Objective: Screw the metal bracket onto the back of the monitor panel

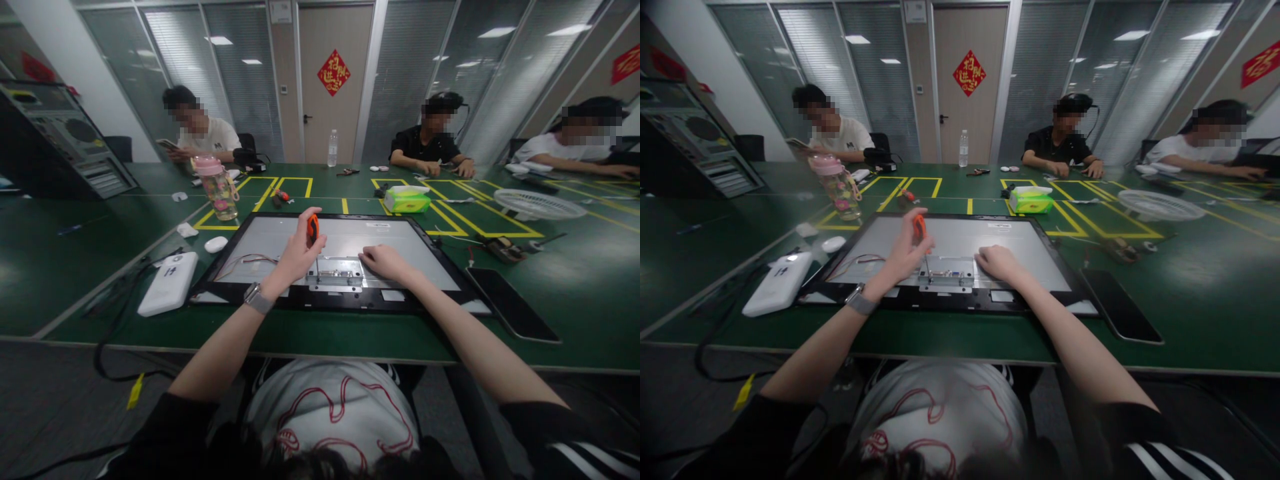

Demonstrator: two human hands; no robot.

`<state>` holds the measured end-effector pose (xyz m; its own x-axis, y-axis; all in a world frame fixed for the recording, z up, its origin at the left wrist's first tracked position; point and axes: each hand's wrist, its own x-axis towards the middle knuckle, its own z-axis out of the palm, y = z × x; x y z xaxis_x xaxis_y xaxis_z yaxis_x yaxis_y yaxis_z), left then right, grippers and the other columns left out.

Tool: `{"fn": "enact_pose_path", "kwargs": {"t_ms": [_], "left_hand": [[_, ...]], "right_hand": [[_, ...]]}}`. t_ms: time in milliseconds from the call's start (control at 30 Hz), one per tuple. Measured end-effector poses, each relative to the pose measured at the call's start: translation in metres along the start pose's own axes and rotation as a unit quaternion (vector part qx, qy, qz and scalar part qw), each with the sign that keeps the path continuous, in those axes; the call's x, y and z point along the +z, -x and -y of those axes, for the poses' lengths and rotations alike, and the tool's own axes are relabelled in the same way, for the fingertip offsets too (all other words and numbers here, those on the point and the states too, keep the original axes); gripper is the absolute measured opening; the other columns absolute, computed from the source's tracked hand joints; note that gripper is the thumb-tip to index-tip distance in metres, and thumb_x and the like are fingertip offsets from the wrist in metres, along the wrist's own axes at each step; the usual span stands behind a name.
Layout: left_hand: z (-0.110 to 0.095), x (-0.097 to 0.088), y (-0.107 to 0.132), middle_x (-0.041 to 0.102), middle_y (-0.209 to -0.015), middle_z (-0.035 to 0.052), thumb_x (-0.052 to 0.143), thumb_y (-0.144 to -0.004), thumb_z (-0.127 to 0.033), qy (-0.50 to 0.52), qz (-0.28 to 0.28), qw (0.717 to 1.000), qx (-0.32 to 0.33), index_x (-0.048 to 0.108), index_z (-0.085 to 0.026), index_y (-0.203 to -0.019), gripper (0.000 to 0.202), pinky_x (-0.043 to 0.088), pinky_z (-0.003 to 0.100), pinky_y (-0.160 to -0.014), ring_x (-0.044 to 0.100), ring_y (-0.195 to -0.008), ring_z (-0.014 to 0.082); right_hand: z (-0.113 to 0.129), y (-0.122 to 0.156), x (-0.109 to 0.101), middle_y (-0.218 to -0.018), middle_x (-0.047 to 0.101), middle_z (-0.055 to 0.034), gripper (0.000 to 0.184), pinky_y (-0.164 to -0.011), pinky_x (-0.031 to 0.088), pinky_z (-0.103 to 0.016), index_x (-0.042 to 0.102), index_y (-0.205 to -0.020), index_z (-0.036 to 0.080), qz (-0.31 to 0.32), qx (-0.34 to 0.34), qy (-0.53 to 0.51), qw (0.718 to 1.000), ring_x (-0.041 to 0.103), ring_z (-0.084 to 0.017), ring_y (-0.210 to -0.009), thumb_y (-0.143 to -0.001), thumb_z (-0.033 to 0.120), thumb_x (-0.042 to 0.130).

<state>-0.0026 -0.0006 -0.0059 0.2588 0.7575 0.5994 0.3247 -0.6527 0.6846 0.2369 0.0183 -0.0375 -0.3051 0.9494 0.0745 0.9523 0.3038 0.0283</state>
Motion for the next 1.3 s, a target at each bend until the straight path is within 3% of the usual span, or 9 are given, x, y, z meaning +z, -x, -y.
{"fn": "enact_pose_path", "kwargs": {"t_ms": [267,1300], "left_hand": [[-0.0031,0.0001,-0.0004,0.054,-0.077,0.0002,0.045,-0.090,-0.024,0.038,0.003,0.999,0.001,0.032,-0.028,-0.134,0.046,0.054,0.028,-0.062,0.060,-0.071,0.0145],[-0.0013,-0.0004,-0.0006,0.054,-0.082,0.0003,0.046,-0.090,-0.027,0.016,0.001,1.000,0.007,0.032,-0.026,-0.134,0.046,0.051,0.030,-0.066,0.061,-0.069,0.0142]], "right_hand": [[0.0022,0.0019,-0.0039,-0.081,0.069,-0.0125,0.040,-0.060,0.029,-0.028,0.064,-0.081,0.016,0.009,0.002,0.003,1.000,0.061,-0.021,-0.075,-0.095,0.036,0.033],[-0.0033,-0.0027,0.0036,-0.079,0.069,-0.0133,0.041,-0.060,0.029,-0.029,0.065,-0.080,0.016,0.007,-0.009,-0.002,1.000,0.061,-0.022,-0.073,-0.095,0.037,0.032]]}}
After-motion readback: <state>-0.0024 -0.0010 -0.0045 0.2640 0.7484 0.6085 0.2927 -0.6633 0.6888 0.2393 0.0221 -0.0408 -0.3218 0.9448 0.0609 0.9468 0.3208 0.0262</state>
